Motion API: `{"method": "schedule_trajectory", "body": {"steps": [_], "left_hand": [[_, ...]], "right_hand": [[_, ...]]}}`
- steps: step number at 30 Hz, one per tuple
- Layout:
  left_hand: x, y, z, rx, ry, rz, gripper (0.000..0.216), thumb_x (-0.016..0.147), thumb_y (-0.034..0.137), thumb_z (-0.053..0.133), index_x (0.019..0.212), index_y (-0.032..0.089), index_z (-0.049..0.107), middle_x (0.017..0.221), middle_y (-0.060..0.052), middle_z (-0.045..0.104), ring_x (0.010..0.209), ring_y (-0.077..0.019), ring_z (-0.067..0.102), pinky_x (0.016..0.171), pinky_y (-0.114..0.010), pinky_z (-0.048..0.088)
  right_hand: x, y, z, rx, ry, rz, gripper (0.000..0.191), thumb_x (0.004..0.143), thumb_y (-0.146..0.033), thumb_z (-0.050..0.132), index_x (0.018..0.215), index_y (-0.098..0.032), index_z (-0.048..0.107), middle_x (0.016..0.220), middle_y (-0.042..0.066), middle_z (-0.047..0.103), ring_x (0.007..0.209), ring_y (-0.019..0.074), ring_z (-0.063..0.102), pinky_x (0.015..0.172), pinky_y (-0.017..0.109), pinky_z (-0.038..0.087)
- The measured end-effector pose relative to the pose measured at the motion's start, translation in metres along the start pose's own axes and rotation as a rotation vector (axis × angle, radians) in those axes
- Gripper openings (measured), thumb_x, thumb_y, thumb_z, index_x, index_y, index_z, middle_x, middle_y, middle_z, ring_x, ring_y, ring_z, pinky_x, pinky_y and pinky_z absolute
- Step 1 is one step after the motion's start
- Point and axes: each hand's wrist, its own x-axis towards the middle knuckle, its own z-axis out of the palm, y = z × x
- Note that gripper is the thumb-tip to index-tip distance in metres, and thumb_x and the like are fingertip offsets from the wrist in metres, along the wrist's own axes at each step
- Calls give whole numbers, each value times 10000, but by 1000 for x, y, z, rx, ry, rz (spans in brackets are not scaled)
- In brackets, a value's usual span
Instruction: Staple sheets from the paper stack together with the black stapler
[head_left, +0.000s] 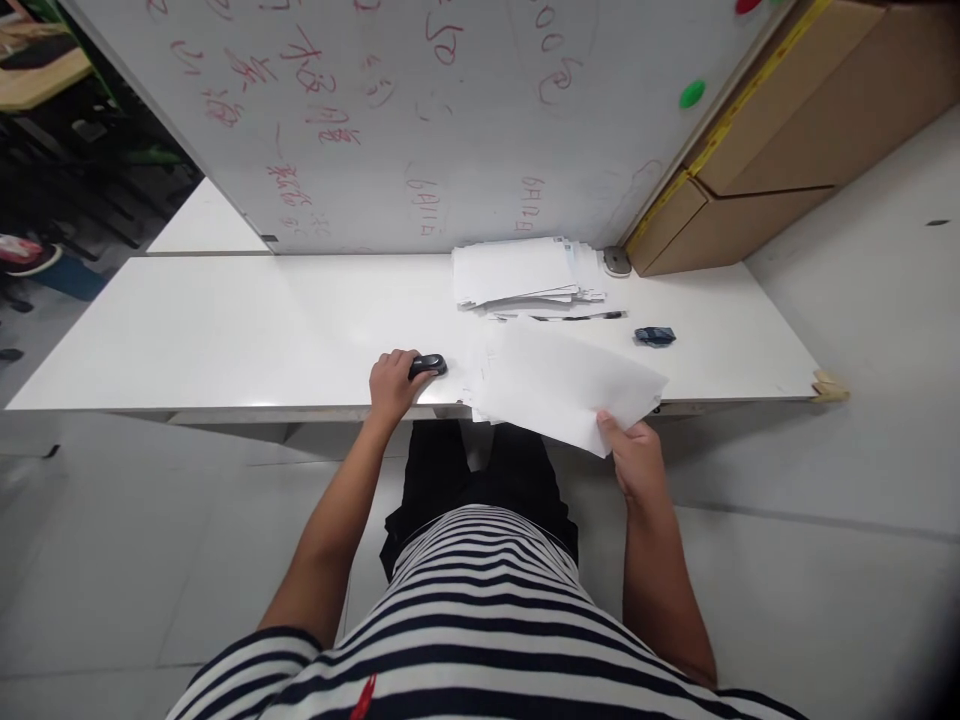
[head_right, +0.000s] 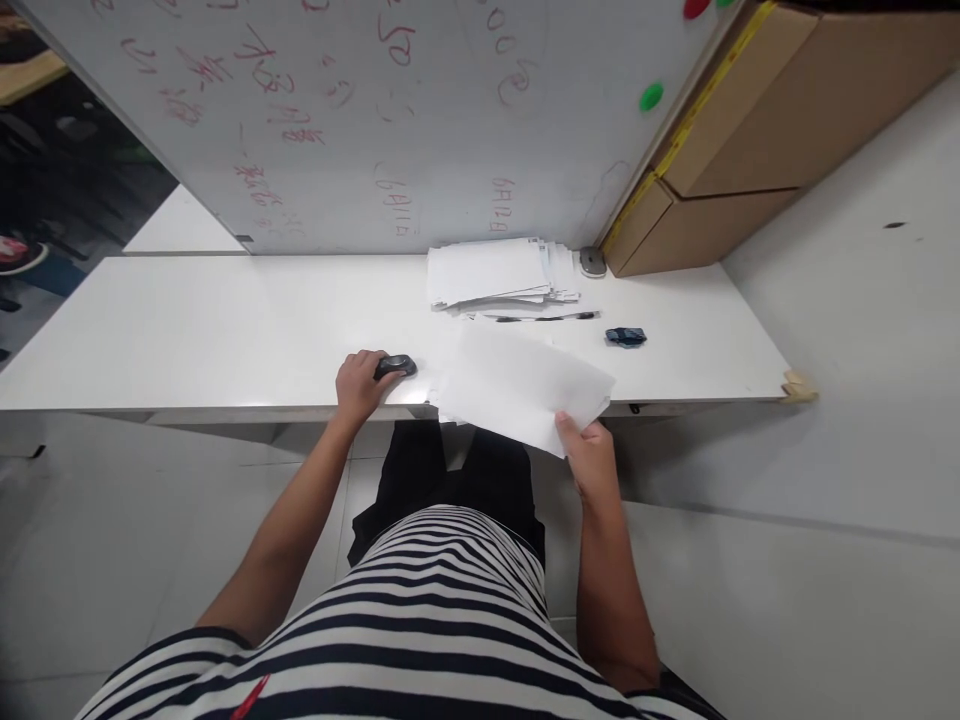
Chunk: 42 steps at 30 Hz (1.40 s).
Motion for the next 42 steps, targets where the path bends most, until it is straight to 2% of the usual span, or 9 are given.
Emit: {"method": "schedule_trajectory", "body": {"steps": [9, 16, 20, 23, 29, 32, 36, 39, 42], "left_hand": [[0, 1, 1, 1, -5, -12, 426, 845, 579, 537, 1042, 208, 609, 956, -96, 640, 872, -257, 542, 715, -346, 363], [-1, 1, 0, 34, 3, -6, 422, 847, 587, 525, 1031, 218, 612, 936, -98, 637, 871, -263, 542, 710, -347, 355], [-2, 1, 1, 45, 24, -1, 421, 855, 589, 512, 1023, 216, 612, 931, -98, 635, 864, -261, 543, 708, -340, 352], [-2, 1, 2, 36, 26, -8, 423, 854, 592, 510, 1023, 218, 611, 928, -101, 632, 864, -260, 544, 711, -341, 351], [-2, 2, 0, 6, 22, -11, 407, 858, 577, 515, 1032, 220, 603, 928, -97, 632, 874, -256, 540, 730, -344, 354], [-3, 3, -2, 8, 22, -10, 398, 865, 568, 510, 1041, 221, 597, 935, -96, 632, 872, -251, 541, 736, -341, 358], [-3, 3, -3, 17, 22, -4, 404, 876, 571, 488, 1047, 220, 590, 940, -91, 634, 861, -242, 541, 723, -332, 362], [-3, 3, -4, 24, 20, -16, 403, 877, 569, 487, 1037, 216, 596, 921, -94, 633, 861, -249, 544, 714, -337, 360], [-4, 5, -6, 33, 25, -39, 386, 872, 555, 507, 1031, 217, 605, 912, -97, 634, 870, -257, 550, 719, -346, 362]], "right_hand": [[6, 9, -6, -147, 7, 4, 506, 718, -525, 698, 990, -98, 709, 966, 116, 733, 890, 249, 682, 751, 338, 534], [38, -27, 10, -359, -133, -119, 491, 786, -502, 608, 1099, -127, 656, 1060, 129, 709, 977, 282, 653, 855, 407, 502], [43, -28, 30, -581, -63, -227, 639, 817, -428, 562, 1388, -175, 430, 1280, 164, 592, 1156, 326, 563, 971, 487, 430], [42, -15, 41, -664, -24, -251, 742, 838, -418, 525, 1480, -175, 244, 1396, 193, 469, 1266, 343, 462, 1011, 527, 388], [50, -14, 55, -860, 72, -589, 577, 867, -401, 500, 1389, -189, 378, 1527, 178, 230, 1415, 371, 160, 1072, 606, 256], [69, -34, 79, -962, -10, -721, 541, 895, -386, 466, 1389, -183, 384, 1532, 176, 225, 1423, 375, 142, 1058, 597, 275], [116, -65, 132, -1122, -236, -938, 471, 947, -289, 375, 1401, -164, 396, 1528, 165, 282, 1433, 334, 166, 1095, 533, 246], [154, -76, 168, -1247, -360, -987, 489, 962, -290, 367, 1432, -156, 360, 1542, 159, 278, 1436, 324, 180, 1097, 527, 249], [179, -77, 186, -1336, -491, -1012, 493, 969, -364, 395, 1411, -145, 399, 1510, 154, 355, 1412, 309, 267, 1097, 496, 275]]}}
